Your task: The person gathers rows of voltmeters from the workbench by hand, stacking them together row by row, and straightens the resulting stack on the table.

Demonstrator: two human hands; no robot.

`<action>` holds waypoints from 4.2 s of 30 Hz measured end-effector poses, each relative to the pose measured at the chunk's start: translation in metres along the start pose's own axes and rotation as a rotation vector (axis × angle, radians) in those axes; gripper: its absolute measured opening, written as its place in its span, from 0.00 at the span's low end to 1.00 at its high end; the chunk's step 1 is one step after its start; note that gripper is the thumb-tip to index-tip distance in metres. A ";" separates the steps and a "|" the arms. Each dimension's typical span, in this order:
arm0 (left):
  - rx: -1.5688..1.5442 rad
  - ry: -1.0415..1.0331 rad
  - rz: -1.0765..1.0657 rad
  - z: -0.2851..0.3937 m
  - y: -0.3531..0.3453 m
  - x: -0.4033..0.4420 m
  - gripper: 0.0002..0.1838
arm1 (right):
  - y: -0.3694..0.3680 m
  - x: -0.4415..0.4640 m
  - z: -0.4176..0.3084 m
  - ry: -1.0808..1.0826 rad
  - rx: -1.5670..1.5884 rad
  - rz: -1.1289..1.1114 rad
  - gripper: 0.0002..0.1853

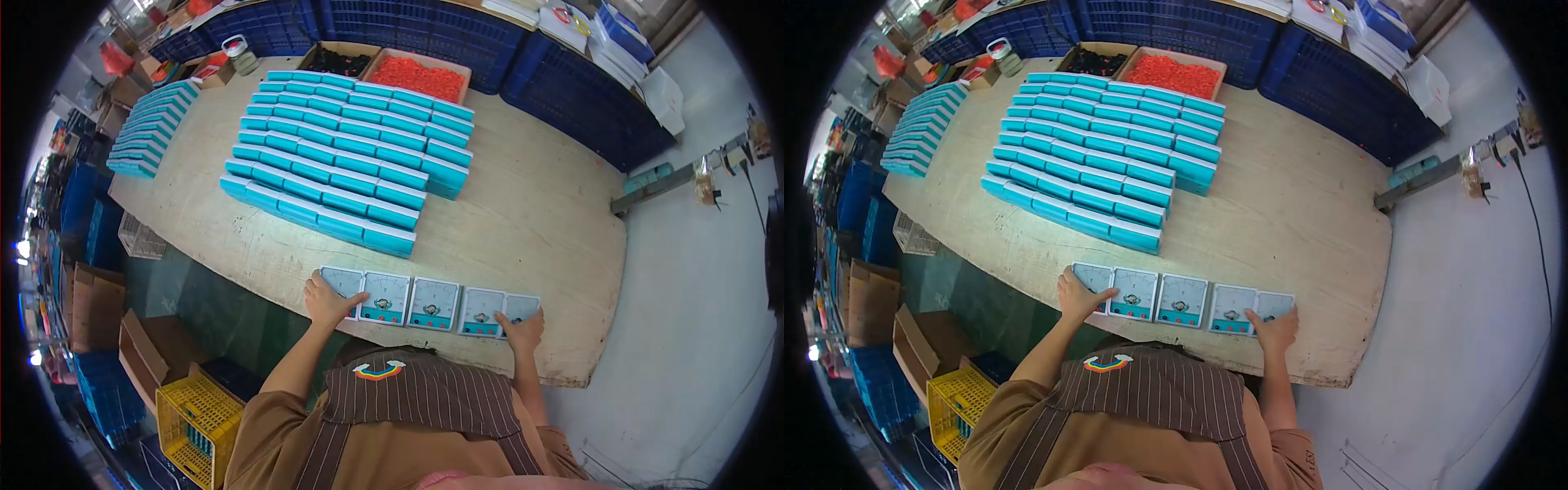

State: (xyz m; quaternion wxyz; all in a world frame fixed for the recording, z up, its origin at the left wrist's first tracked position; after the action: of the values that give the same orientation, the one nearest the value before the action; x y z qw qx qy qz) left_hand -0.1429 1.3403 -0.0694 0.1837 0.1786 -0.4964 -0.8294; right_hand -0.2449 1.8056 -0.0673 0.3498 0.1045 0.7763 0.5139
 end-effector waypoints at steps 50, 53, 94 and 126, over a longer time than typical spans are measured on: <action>0.290 -0.981 -0.001 -0.042 0.140 0.302 0.40 | -0.069 0.034 -0.211 0.087 0.982 -0.130 0.34; 0.268 -0.987 -0.049 -0.042 0.139 0.306 0.40 | -0.063 0.049 -0.231 0.158 0.984 -0.153 0.36; 0.399 -1.066 0.126 -0.009 0.137 0.510 0.37 | -0.142 0.050 -0.380 0.594 1.334 -0.495 0.44; 0.003 -0.882 0.209 -0.048 0.234 0.295 0.36 | -0.148 0.065 -0.458 0.721 1.272 -0.980 0.45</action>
State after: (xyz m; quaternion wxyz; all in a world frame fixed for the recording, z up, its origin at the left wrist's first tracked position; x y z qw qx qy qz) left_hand -0.3466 1.0590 0.0843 0.0371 -0.2426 -0.5440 -0.8024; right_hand -0.5607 1.4405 -0.1207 0.1399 -0.2341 0.9362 -0.2219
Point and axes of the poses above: each hand's wrist, its own x-axis towards the middle knuckle, its own y-axis out of the back of the hand, z = x × y, the point moved 5 cm from there along x, towards the middle knuckle, and after that the axes turned 15 degrees about -y, right-handed, at the moved point
